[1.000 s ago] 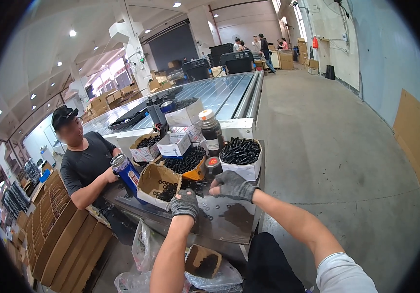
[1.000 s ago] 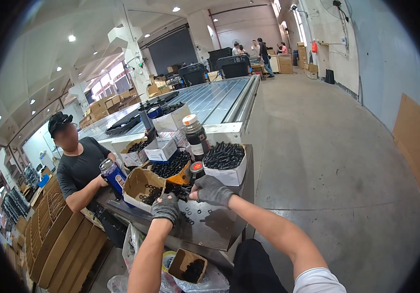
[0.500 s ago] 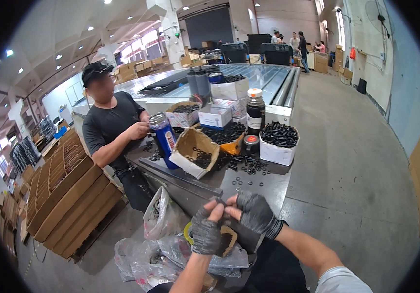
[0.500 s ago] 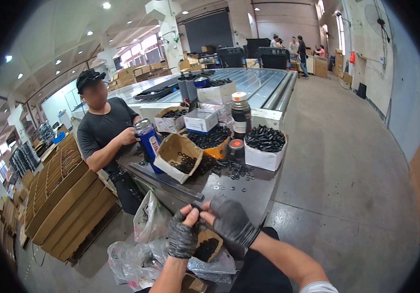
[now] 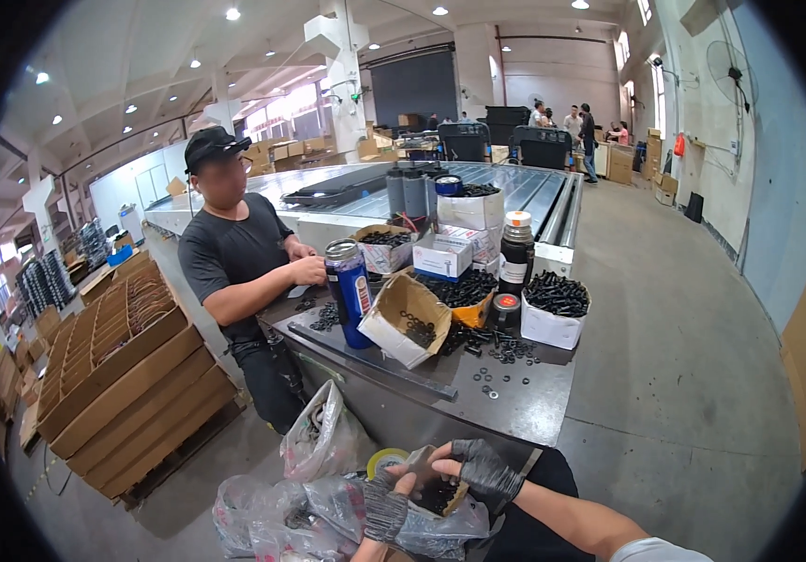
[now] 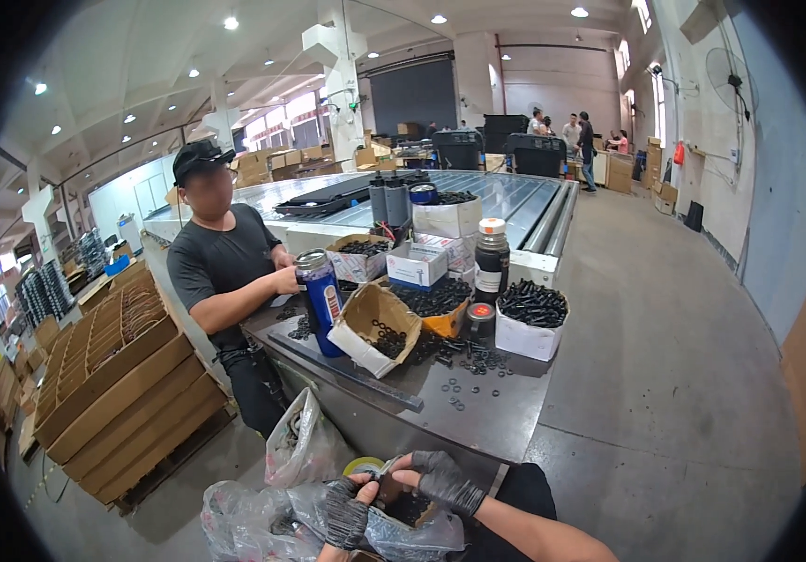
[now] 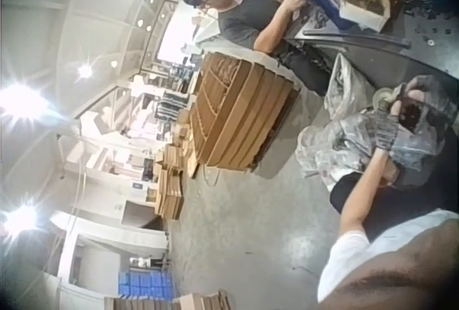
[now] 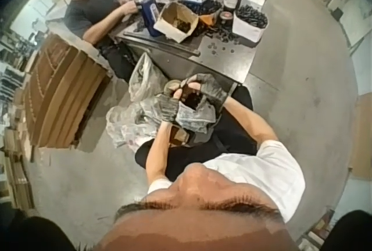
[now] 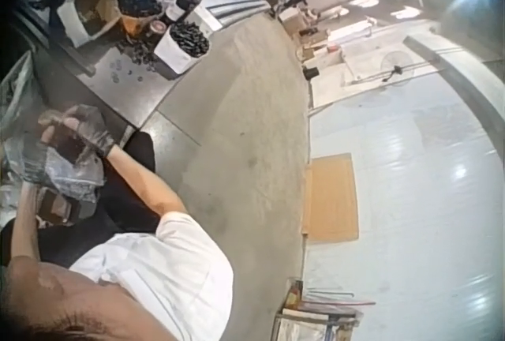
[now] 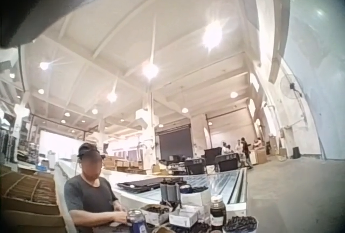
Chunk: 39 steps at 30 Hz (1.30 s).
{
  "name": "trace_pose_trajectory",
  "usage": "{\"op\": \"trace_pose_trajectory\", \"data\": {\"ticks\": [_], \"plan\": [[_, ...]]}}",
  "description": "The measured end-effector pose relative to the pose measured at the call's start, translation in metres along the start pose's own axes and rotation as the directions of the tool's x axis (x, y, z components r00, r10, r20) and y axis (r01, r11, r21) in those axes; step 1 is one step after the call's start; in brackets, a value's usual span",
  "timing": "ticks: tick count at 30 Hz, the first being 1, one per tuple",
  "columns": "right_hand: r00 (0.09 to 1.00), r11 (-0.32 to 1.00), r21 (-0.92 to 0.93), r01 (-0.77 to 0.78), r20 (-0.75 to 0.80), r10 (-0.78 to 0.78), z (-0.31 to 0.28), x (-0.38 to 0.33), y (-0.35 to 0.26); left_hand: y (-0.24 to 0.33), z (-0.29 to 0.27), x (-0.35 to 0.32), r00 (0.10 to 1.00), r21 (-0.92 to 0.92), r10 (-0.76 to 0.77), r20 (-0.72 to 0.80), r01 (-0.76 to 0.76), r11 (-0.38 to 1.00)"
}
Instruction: Sorting small black rubber washers or O-rings from a container into a small box.
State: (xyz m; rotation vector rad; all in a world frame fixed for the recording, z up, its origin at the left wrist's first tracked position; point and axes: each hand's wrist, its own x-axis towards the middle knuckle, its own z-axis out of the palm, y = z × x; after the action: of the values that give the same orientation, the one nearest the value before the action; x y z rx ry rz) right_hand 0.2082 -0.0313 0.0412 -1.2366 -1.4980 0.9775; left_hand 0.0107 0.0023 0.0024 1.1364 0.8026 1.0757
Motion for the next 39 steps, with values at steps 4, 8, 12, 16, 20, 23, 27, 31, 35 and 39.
{"op": "trace_pose_trajectory", "data": {"ticks": [4, 8, 12, 16, 20, 23, 27, 31, 35, 39], "plan": [[0.97, 0.937, 0.254, -0.241, 0.067, 0.232, 0.008, 0.011, 0.006, 0.0, 0.001, -0.001, 0.994, 0.105, 0.095, 0.044, -0.1, 0.989], [0.968, 0.914, 0.318, -0.251, 0.093, 0.234, 0.011, 0.008, 0.012, 0.003, 0.007, -0.003, 0.994, 0.123, 0.113, 0.0, -0.112, 0.986], [0.957, 0.896, 0.335, -0.291, 0.094, 0.276, 0.003, 0.004, 0.008, 0.001, 0.008, 0.002, 0.995, 0.052, 0.093, -0.034, -0.091, 0.994], [0.953, 0.839, 0.456, -0.298, 0.093, 0.288, 0.01, 0.002, 0.022, -0.004, 0.013, 0.005, 0.978, 0.187, 0.207, -0.008, -0.202, 0.961], [0.954, 0.737, 0.614, -0.282, 0.102, 0.281, 0.017, 0.003, 0.033, -0.008, 0.018, 0.005, 0.972, 0.218, 0.236, -0.016, -0.227, 0.949], [0.945, 0.697, 0.643, -0.319, 0.156, 0.288, 0.016, 0.002, 0.034, -0.007, 0.021, 0.007, 0.975, 0.116, 0.219, -0.047, -0.212, 0.97], [0.936, 0.753, 0.566, -0.336, 0.114, 0.332, 0.019, 0.0, 0.03, -0.009, 0.02, 0.005, 0.976, 0.125, 0.219, -0.017, -0.215, 0.968], [0.936, 0.666, 0.668, -0.332, 0.146, 0.319, 0.02, 0.0, 0.031, -0.016, 0.017, 0.008, 0.964, 0.167, 0.264, -0.035, -0.255, 0.952], [0.95, 0.947, 0.227, -0.225, -0.163, 0.265, 0.023, -0.003, 0.012, -0.014, 0.021, 0.003, 0.981, 0.084, 0.188, -0.047, -0.183, 0.979], [0.981, 0.996, -0.051, -0.068, -0.184, 0.057, 0.024, -0.007, 0.011, -0.032, 0.016, 0.01, 0.973, 0.098, 0.222, -0.068, -0.215, 0.972]]}}
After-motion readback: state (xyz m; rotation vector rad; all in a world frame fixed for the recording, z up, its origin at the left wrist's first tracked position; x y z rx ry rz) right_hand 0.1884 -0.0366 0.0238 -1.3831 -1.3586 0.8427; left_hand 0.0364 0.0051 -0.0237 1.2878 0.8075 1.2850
